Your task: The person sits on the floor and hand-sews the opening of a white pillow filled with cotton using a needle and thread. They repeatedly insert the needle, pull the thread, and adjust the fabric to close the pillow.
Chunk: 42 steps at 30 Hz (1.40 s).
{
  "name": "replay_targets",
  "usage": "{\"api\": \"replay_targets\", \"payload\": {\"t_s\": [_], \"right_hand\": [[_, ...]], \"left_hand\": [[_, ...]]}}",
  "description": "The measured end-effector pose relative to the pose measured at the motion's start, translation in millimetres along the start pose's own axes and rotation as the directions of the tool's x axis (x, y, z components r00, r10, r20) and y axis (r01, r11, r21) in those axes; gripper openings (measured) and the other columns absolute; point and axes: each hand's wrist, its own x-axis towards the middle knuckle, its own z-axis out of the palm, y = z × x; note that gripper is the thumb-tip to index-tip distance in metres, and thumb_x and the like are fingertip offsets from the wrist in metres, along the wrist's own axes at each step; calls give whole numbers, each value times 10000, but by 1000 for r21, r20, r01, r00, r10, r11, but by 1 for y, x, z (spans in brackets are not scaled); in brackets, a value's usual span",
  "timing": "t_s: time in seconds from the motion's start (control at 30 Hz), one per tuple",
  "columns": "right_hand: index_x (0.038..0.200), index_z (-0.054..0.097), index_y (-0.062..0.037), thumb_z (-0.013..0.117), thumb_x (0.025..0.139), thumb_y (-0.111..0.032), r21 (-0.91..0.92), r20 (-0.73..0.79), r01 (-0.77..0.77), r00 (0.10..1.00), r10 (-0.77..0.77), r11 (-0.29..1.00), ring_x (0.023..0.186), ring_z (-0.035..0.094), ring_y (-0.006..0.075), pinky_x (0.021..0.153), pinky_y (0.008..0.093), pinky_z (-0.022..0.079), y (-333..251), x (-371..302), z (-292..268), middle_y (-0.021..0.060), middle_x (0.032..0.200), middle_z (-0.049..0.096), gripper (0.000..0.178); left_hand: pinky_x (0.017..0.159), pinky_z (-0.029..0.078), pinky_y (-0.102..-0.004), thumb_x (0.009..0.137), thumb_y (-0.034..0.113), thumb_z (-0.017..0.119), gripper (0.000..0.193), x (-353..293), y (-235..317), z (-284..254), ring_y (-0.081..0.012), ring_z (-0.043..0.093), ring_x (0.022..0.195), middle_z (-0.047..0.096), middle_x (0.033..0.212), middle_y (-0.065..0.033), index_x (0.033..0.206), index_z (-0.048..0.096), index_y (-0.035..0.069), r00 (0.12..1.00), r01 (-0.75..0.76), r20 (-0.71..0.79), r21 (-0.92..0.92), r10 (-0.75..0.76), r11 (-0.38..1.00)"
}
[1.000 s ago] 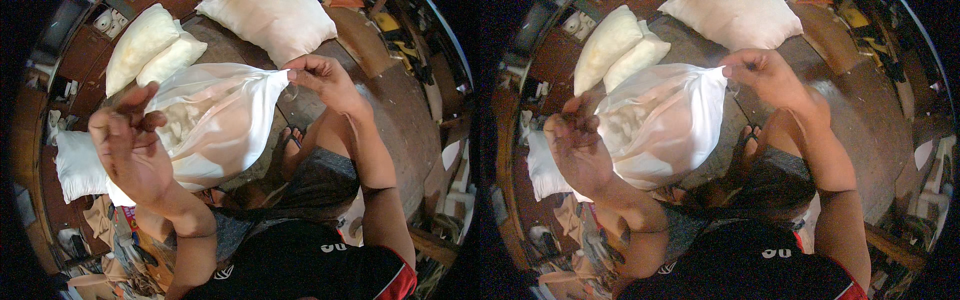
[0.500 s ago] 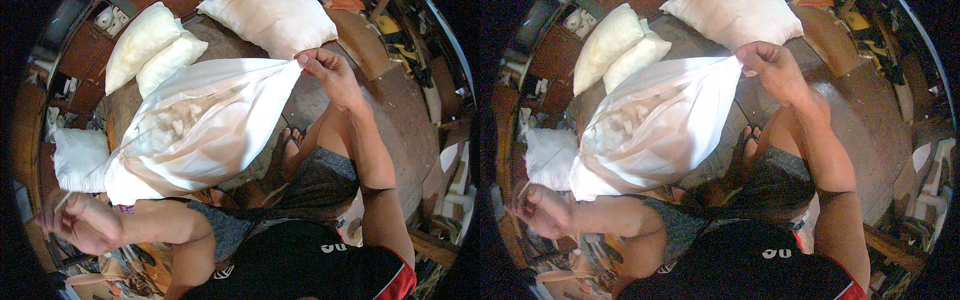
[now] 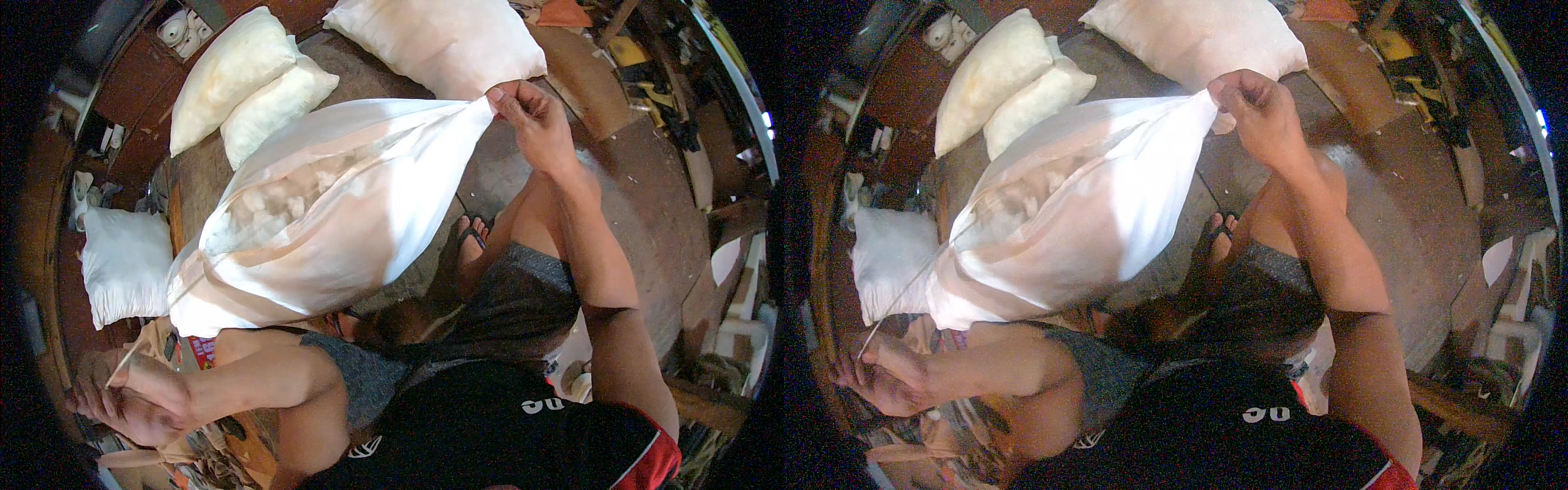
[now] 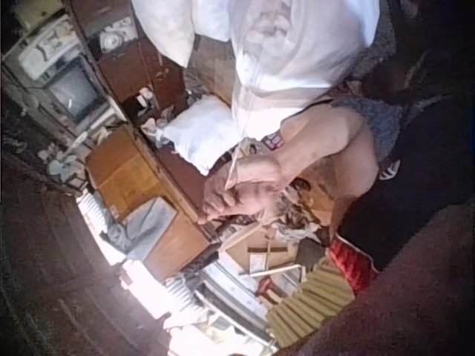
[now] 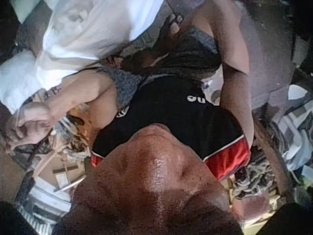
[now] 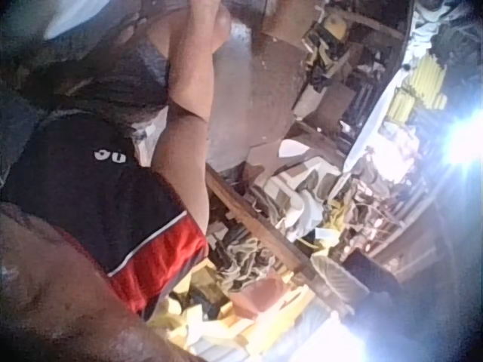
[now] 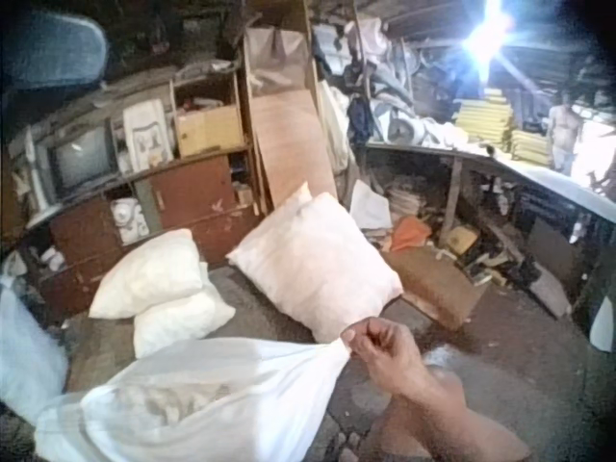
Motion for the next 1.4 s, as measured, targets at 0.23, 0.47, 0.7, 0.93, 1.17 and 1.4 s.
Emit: {"api": "replay_targets", "payload": {"t_s": [0.23,0.47,0.7,0.93,1.17,1.4], "right_hand": [[1144,726,20,653,1005,-221,-178,-197,151,962,-186,972,941,651,124,859,283,519,-45,-13,15,67,1027,744,288],[1266,651,86,636,993,-183,245,356,415,802,-480,876,982,723,247,923,344,536,-114,-67,35,192,1091,744,383],[1219,708,0,569,989,-37,296,214,55,969,-122,954,805,689,145,696,272,564,-104,-68,31,100,919,723,272],[1138,724,5,543,966,-90,-203,-100,-4,995,-17,979,785,711,199,718,316,556,-8,-1,-9,147,926,745,268],[1087,686,59,627,995,-125,-337,358,-40,918,167,941,844,633,100,759,275,511,31,7,17,37,912,709,214],[1114,707,-8,648,1010,-194,17,111,-37,993,34,999,795,608,84,712,250,490,-13,-2,-7,6,909,693,221]], "left_hand": [[930,486,-314,928,82,614,145,-10,-112,9,-189,626,1033,665,1005,-155,1035,667,-1,986,-119,-29,548,161,828],[751,575,-337,787,-54,764,155,3,-219,-1,-254,716,813,755,914,-168,939,773,-25,971,57,33,928,-236,367],[818,563,-322,828,-19,784,277,1,-265,-30,-214,717,881,756,989,-132,1101,770,29,981,80,-63,993,-184,83],[920,463,-439,875,157,738,152,-5,-295,-90,-315,640,998,739,1019,-97,990,755,59,944,-43,-75,938,-321,-345],[934,431,-440,884,158,716,145,-12,-312,-105,-303,627,995,732,1031,-74,1003,746,79,917,-128,-55,898,-394,-421],[928,450,-460,890,184,717,158,-18,-314,-95,-353,640,1000,733,1008,-124,1001,748,76,934,-102,-56,905,-354,-413]]}}
